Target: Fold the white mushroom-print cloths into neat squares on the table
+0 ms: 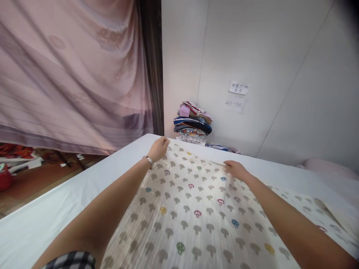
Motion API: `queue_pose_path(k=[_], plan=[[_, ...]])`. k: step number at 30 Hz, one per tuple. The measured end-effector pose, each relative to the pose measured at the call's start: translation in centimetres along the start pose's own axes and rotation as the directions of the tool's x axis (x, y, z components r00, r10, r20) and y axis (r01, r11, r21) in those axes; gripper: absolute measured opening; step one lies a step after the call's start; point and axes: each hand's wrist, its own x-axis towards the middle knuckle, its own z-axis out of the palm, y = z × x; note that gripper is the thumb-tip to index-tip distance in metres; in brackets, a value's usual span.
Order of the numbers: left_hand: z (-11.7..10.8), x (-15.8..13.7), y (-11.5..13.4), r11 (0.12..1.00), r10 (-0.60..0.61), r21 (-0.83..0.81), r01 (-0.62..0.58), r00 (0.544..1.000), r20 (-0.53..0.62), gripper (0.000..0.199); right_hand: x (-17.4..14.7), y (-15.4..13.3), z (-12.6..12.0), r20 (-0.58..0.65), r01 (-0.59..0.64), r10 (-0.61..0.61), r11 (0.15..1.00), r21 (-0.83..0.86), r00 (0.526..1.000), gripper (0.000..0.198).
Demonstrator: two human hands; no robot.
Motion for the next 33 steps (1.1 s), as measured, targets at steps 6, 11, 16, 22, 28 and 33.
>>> queue_pose_path(k=[6, 11, 16, 22, 28, 33], plan=[[-0.4, -2.1, 3.4, 0.973, 0.214, -0.093, -0.210, 0.976, 0.034, 0.022, 0.2, -9.7, 2.8, 0.017, 0.253, -0.259, 0.954, 0.160, 0.966, 0.056], [-0.9, -3.3, 4.8, 0.951, 0.289, -0.130, -0.280, 0.955, 0.060, 0.020, 0.8, -17.9, 5.1, -0.133, 0.373, -0.351, 0.821, 0.431, 0.927, 0.049], [-1.6, -3.7, 4.2, 0.918, 0.200, -0.362, -0.159, 0.977, 0.079, 0.021, 1.6, -20.6, 5.9, -0.242, 0.462, -0.394, 0.765, 0.448, 0.887, 0.031], [-2.3, -6.6, 1.0, 0.849, 0.088, -0.517, 0.108, 0.936, 0.340, 0.035, 1.4, -20.9, 5.2, -0.256, 0.438, -0.361, 0.807, 0.395, 0.897, 0.029], [-3.4, -12.3, -3.6, 0.778, -0.059, -0.518, 0.356, 0.862, 0.504, 0.047, 1.3, -19.8, 4.3, -0.216, 0.420, -0.360, 0.788, 0.450, 0.908, 0.028], [-3.3, -15.3, -5.2, 0.771, -0.157, -0.463, 0.436, 0.836, 0.526, 0.050, 1.0, -18.7, 3.8, -0.185, 0.397, -0.351, 0.807, 0.437, 0.918, 0.029]])
